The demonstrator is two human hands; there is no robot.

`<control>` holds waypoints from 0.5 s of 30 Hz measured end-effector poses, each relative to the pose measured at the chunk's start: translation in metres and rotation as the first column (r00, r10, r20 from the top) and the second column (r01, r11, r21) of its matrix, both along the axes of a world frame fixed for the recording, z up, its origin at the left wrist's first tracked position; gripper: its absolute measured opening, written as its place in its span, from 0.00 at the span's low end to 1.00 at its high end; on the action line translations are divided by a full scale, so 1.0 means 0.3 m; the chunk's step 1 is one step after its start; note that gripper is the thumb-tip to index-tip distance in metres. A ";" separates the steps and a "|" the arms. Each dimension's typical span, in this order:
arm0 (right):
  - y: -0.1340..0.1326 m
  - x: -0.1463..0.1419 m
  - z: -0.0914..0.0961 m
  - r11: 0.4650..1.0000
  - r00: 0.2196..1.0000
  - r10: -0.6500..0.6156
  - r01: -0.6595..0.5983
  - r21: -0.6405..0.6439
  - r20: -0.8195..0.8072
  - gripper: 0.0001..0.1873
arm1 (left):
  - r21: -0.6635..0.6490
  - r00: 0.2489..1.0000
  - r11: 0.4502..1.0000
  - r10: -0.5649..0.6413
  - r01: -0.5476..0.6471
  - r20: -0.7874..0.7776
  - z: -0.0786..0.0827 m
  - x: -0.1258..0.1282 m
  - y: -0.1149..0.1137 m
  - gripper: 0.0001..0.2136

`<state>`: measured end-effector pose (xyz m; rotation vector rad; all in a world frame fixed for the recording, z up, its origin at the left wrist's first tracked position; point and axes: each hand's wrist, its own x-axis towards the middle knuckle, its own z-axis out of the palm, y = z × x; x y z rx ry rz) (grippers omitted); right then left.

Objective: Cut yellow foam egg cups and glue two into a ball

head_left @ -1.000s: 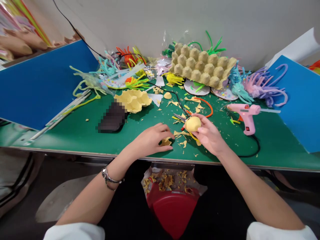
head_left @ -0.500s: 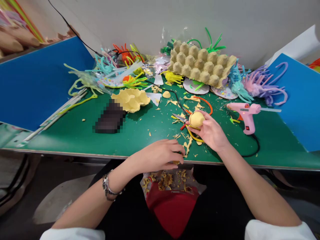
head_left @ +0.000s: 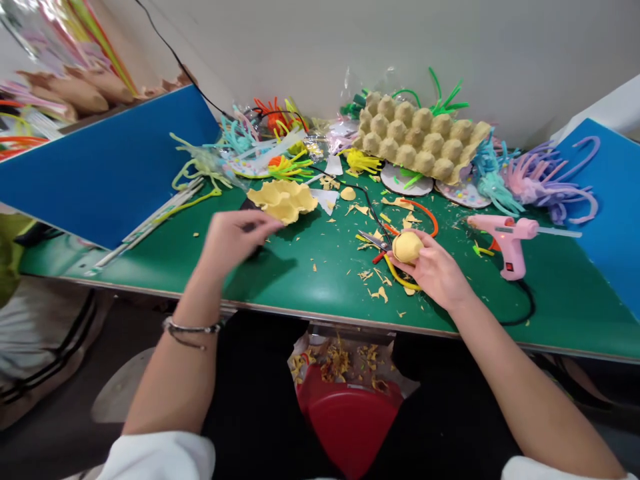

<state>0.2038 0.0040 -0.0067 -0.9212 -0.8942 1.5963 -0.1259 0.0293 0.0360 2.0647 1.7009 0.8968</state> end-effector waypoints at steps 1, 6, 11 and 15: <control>0.000 0.000 -0.001 1.000 1.000 0.001 -0.001 -0.003 -0.003 0.17 | -0.023 0.980 0.980 0.195 -0.196 -0.028 -0.003 -0.062 0.017 0.23; -0.002 0.004 -0.001 1.000 1.000 0.012 -0.012 0.022 -0.001 0.16 | -0.353 0.965 0.918 0.098 -0.182 -0.242 -0.040 -0.284 0.053 0.47; 0.000 0.007 -0.002 1.000 0.999 0.021 -0.020 0.008 -0.033 0.14 | -0.461 0.950 0.881 -0.048 -0.105 -0.308 -0.060 -0.338 0.067 0.59; 0.001 0.004 -0.001 1.000 0.999 0.005 -0.005 0.001 -0.047 0.14 | -0.477 0.931 0.874 -0.095 -0.091 -0.352 -0.057 -0.338 0.079 0.60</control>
